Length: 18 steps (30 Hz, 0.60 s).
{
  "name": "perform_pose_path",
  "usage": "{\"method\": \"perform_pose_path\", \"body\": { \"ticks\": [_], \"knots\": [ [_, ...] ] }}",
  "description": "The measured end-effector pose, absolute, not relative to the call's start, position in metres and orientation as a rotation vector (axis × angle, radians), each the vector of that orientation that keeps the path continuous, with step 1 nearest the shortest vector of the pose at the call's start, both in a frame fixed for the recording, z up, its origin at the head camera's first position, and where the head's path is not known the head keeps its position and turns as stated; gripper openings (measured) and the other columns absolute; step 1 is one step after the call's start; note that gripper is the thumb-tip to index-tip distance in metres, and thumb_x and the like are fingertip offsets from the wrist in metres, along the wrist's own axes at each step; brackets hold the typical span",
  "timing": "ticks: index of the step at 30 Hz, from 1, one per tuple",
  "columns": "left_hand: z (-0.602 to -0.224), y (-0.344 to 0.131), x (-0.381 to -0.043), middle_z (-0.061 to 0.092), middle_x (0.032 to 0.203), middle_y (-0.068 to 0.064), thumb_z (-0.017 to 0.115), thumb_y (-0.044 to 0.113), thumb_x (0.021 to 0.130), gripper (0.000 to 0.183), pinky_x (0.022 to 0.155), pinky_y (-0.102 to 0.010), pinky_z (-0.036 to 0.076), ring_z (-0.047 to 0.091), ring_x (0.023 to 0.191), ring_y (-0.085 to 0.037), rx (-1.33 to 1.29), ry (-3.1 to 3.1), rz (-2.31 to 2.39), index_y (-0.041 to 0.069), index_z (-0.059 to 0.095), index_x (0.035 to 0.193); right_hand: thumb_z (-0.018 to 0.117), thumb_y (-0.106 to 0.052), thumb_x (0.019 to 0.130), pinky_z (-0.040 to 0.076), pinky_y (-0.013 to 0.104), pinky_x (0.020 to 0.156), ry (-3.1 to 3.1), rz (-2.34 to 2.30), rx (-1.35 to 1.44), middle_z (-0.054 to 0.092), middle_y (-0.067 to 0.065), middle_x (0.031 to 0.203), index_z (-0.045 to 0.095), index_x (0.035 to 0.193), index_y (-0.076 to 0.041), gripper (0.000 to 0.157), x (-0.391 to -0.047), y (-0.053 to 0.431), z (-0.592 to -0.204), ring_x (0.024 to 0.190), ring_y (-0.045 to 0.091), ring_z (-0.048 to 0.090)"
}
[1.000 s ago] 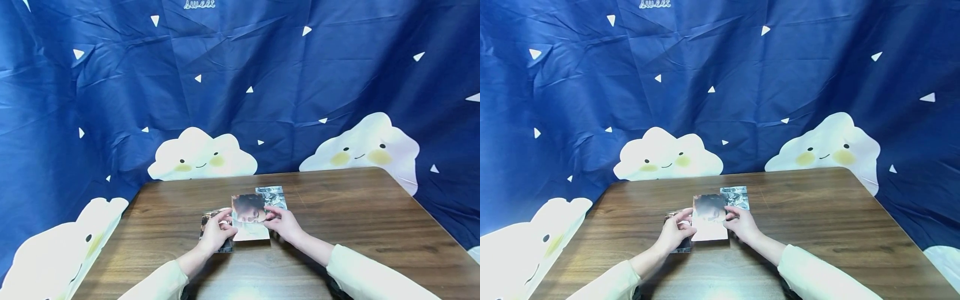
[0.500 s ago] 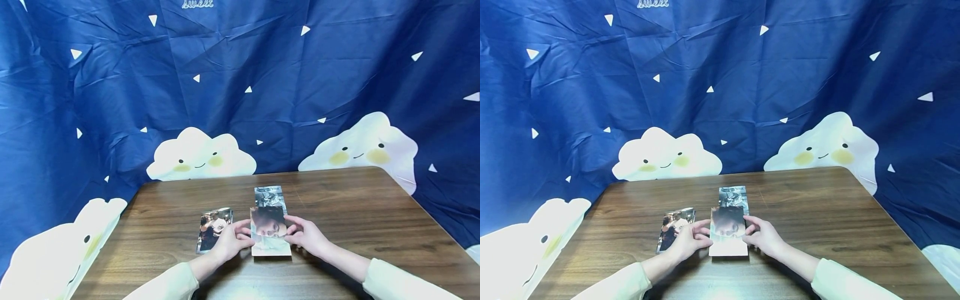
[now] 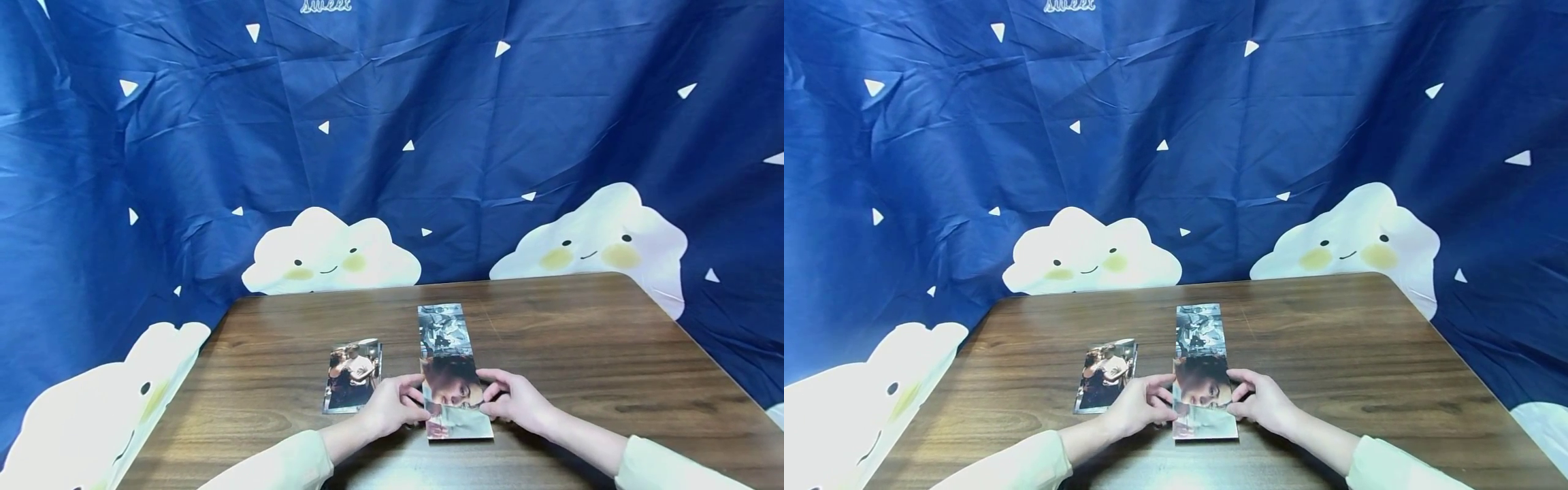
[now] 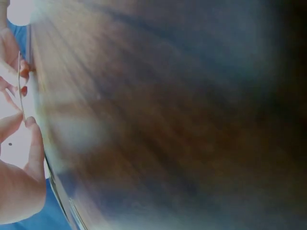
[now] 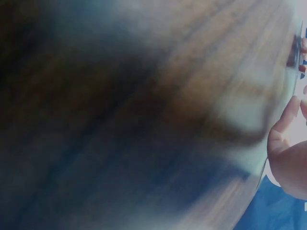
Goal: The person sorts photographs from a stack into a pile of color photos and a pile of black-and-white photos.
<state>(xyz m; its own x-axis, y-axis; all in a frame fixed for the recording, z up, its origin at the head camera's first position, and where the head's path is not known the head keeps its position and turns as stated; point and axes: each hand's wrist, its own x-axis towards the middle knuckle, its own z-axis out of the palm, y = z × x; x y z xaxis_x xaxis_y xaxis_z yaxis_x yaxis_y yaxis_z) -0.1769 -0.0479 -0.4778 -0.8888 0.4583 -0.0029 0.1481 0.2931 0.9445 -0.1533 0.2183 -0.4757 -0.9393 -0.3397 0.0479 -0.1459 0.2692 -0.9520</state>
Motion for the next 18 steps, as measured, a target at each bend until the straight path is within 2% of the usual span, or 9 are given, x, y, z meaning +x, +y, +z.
{"method": "perform_pose_path", "body": {
  "ticks": [6, 18],
  "knots": [
    [-0.4799, -0.0469, -0.1777, 0.067, 0.08, -0.004, 0.079, -0.007, 0.072, 0.064, 0.052, -0.02, 0.051, 0.065, 0.064, -0.01, 0.576, 2.306, 1.537, -0.01, 0.053, 0.13, 0.07, 0.007, 0.078, 0.041, 0.02, 0.047, 2.345, -1.744, -0.471, 0.062, 0.009, 0.08, 0.039, 0.129, 0.023, 0.062, -0.153, 0.2189, -0.4805, 0.058, 0.01, 0.056],
    [-0.475, -0.043, -0.1829, 0.064, 0.065, -0.001, 0.079, -0.005, 0.072, 0.061, 0.052, -0.022, 0.052, 0.056, 0.052, -0.007, 0.586, 2.298, 1.425, -0.01, 0.055, 0.127, 0.068, 0.007, 0.076, 0.038, 0.02, 0.045, 2.424, -1.644, -0.494, 0.061, 0.005, 0.07, 0.044, 0.125, 0.022, 0.056, -0.1505, 0.2172, -0.4808, 0.052, 0.007, 0.049]
  ]
}}
